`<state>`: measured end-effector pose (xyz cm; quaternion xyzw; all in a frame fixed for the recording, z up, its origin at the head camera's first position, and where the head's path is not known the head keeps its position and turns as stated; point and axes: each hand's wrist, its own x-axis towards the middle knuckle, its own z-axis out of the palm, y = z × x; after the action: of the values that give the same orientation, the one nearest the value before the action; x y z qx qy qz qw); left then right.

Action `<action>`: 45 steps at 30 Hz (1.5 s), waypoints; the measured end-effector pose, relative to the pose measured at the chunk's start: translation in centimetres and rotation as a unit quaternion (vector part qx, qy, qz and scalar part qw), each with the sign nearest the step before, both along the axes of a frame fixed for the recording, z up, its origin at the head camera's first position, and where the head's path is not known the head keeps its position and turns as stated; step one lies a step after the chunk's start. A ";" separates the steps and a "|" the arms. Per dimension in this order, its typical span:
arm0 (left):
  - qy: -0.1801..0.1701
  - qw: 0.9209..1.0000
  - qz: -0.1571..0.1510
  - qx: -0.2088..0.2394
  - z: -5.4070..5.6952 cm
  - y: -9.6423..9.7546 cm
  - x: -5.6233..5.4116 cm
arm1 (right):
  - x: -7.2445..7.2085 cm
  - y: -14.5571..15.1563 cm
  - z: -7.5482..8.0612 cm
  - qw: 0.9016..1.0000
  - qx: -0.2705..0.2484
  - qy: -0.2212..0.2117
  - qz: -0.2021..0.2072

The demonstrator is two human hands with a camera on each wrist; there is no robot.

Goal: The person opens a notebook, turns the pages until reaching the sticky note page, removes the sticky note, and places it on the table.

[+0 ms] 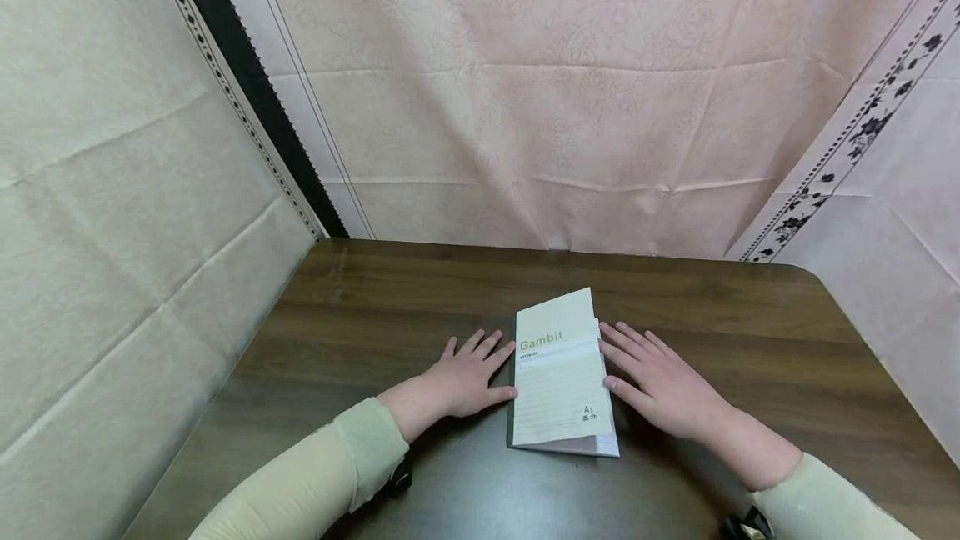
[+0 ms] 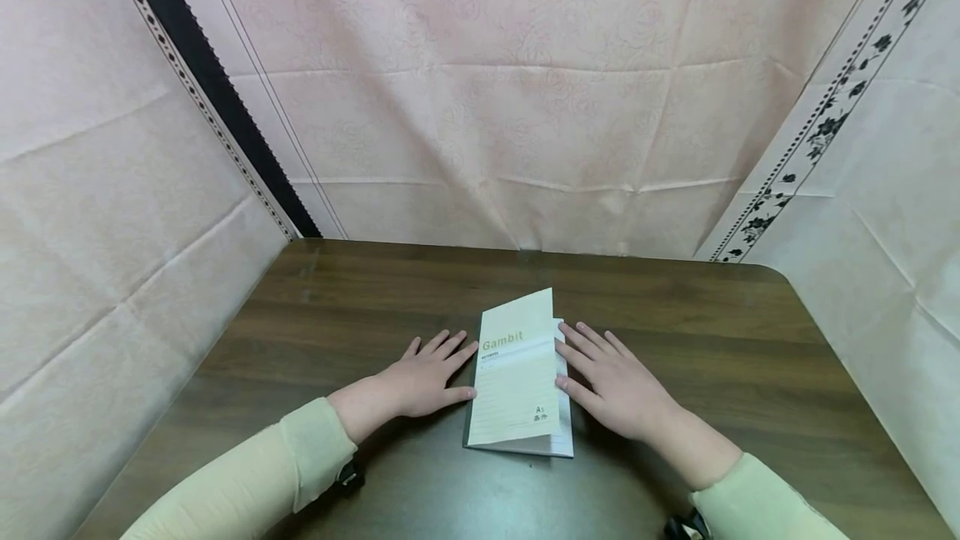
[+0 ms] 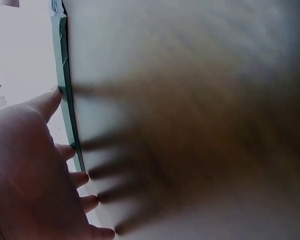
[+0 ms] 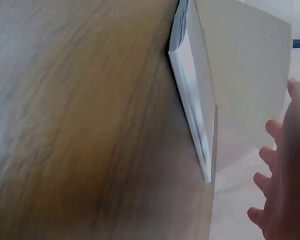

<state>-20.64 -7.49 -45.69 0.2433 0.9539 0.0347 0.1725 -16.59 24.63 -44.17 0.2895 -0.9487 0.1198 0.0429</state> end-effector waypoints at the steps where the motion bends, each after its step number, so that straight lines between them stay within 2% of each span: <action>1: -0.001 1.000 -0.001 0.001 0.0 -0.1 0.0 | 0.0 -0.1 0.1 1.000 -0.002 0.002 0.003; 8: 0.015 1.000 0.000 0.009 0.6 -0.7 -0.1 | -0.1 -1.2 0.8 1.000 -0.002 0.004 0.017; 18: 0.080 0.996 0.011 0.031 2.9 -0.9 -0.2 | -0.6 -2.2 1.2 0.999 -0.006 0.029 0.034; 21: 0.106 0.993 0.014 0.047 3.7 -0.6 -0.1 | -0.8 -2.8 1.6 0.999 -0.005 0.024 0.036; 24: 0.128 0.989 0.031 0.062 4.8 -0.2 0.1 | -0.9 -3.5 1.8 0.999 -0.006 0.017 0.040; 29: 0.134 0.983 0.067 0.106 6.9 0.5 0.5 | -1.1 -4.6 2.0 0.999 -0.009 0.019 0.047; 34: 0.155 0.978 0.071 0.124 9.0 1.1 0.9 | -1.2 -5.7 2.2 0.998 -0.015 0.021 0.054; 37: 0.179 0.975 0.063 0.113 10.0 1.6 1.1 | -1.3 -6.4 2.3 0.998 -0.018 0.023 0.058; 40: 0.207 0.974 0.047 0.084 10.8 2.2 1.3 | -1.3 -7.0 2.3 0.998 -0.018 0.024 0.057; 45: 0.244 0.969 0.016 0.032 11.4 3.1 1.6 | -1.4 -7.8 2.1 0.998 -0.016 0.023 0.053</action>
<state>-19.00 -4.44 -34.28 0.2342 0.9694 0.0076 -0.0739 -18.00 16.85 -42.03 0.3412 -0.9288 0.1301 0.0628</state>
